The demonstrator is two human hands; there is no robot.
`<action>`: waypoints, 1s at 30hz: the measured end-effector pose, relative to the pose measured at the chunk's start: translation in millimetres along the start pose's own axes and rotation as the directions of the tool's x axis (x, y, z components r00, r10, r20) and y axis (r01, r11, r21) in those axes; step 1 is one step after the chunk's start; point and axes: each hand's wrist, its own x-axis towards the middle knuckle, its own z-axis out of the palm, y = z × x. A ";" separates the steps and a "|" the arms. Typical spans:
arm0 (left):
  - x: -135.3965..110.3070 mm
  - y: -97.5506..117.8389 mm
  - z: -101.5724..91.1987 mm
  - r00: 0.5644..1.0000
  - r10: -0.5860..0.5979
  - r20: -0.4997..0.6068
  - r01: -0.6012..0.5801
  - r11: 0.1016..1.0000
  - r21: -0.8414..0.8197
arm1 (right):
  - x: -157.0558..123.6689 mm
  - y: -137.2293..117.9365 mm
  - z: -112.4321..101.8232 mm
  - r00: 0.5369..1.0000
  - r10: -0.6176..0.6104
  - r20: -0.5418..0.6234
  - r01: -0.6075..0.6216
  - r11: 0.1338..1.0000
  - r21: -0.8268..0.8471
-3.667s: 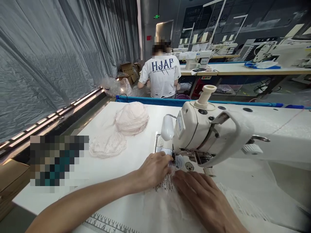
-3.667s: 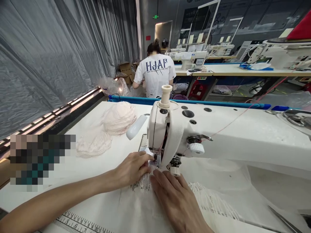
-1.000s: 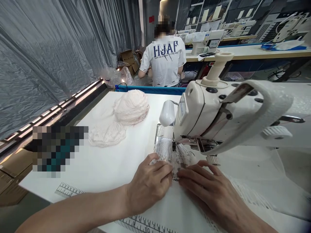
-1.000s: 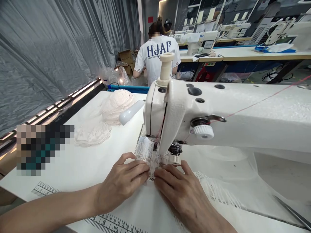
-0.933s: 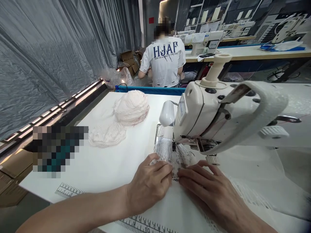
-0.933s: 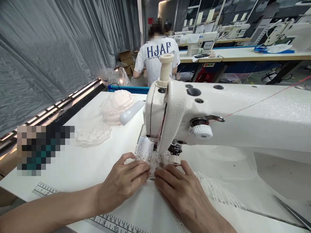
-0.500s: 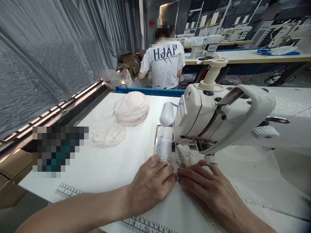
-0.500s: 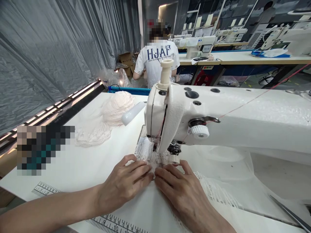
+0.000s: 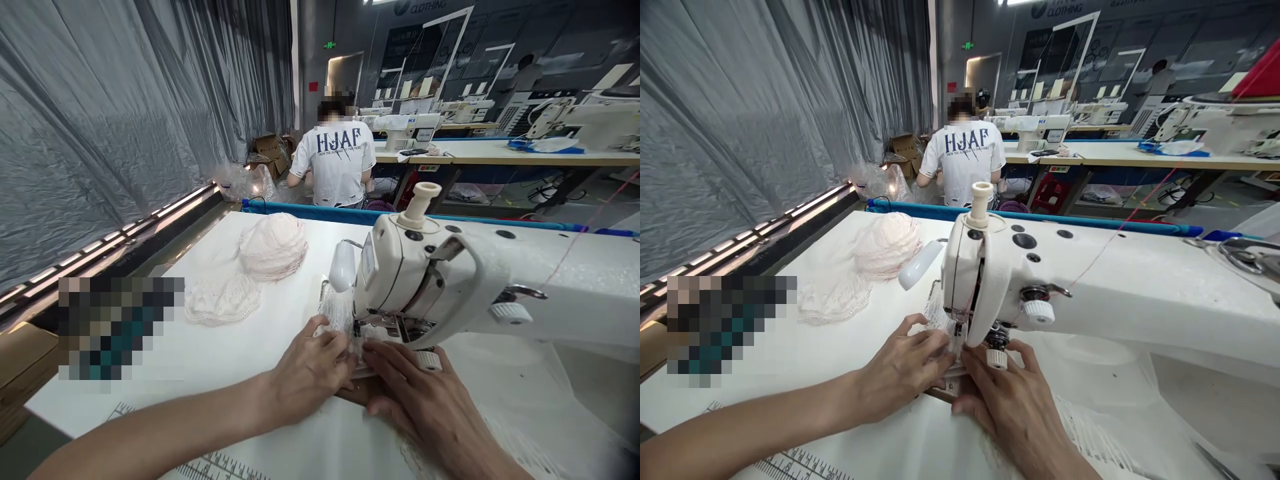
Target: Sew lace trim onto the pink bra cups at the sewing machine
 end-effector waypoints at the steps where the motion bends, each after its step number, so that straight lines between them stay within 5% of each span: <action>1: 1.7 -3.3 1.7 1.000 -0.001 0.004 0.001 1.000 -0.002 | 0.3 2.0 1.9 1.000 0.000 0.004 0.000 1.000 -0.027; 13: 5.4 -7.9 5.8 1.000 0.006 0.028 -0.005 1.000 -0.008 | -5.3 7.8 0.5 0.990 -0.091 0.108 0.101 0.991 -0.093; 19: 2.6 0.0 1.8 0.997 0.067 0.029 -0.067 0.997 0.023 | -9.6 6.9 -7.1 0.993 -0.070 0.094 0.064 0.996 0.063; 30: 1.7 -4.8 6.1 0.999 0.042 -0.017 -0.041 0.998 0.054 | -8.7 5.9 0.3 0.998 -0.040 0.048 0.044 0.996 -0.072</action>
